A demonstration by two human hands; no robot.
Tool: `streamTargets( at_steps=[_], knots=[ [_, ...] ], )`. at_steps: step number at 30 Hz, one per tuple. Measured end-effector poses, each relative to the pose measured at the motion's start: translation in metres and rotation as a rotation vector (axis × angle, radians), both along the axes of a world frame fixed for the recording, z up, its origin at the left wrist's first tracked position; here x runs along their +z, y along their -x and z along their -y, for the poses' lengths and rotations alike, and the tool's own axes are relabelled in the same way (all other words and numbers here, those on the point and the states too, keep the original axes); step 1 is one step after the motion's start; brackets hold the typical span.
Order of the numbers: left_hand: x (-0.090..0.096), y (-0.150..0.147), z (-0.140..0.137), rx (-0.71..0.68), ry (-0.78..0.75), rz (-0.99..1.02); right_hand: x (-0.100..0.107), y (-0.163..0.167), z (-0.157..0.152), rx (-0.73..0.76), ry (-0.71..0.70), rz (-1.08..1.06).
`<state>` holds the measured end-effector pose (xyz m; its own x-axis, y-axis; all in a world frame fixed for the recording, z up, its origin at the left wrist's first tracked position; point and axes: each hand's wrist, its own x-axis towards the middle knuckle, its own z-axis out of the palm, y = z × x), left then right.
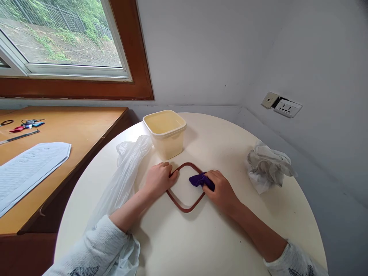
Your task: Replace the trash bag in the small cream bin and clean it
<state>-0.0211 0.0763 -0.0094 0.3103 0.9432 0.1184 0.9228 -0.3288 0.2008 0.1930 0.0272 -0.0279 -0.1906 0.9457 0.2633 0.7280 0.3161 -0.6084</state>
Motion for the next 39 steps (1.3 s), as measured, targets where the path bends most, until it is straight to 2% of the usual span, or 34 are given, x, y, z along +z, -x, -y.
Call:
streamTargets(
  at_steps=[9,16,19,21,24,26,29,32,39],
  knots=[
    [-0.004,0.000,0.001,-0.015,0.046,0.037,-0.002,0.001,-0.002,-0.001,0.021,-0.015],
    [-0.008,-0.001,0.001,0.004,0.101,0.025,-0.002,0.001,-0.001,0.098,0.021,-0.046],
    [-0.011,-0.002,-0.001,-0.010,0.048,0.052,-0.002,0.002,-0.001,0.124,0.022,-0.052],
    [-0.014,-0.001,-0.002,-0.066,-0.037,0.114,-0.002,0.002,-0.001,0.127,0.028,-0.048],
    [-0.017,0.002,-0.005,-0.267,-0.105,0.223,-0.002,0.002,-0.001,0.126,0.037,-0.042],
    [-0.020,0.004,-0.006,-0.414,-0.070,0.241,-0.002,0.002,-0.001,0.126,0.038,-0.037],
    [-0.023,0.006,-0.008,-0.532,0.022,0.231,-0.003,0.002,-0.002,0.125,0.032,-0.029],
    [-0.027,0.007,-0.009,-0.562,0.069,0.234,-0.004,0.002,-0.002,0.125,0.034,-0.026],
    [-0.033,0.008,-0.011,-0.510,0.054,0.196,-0.004,0.002,-0.002,0.115,0.063,-0.018]
  ],
)
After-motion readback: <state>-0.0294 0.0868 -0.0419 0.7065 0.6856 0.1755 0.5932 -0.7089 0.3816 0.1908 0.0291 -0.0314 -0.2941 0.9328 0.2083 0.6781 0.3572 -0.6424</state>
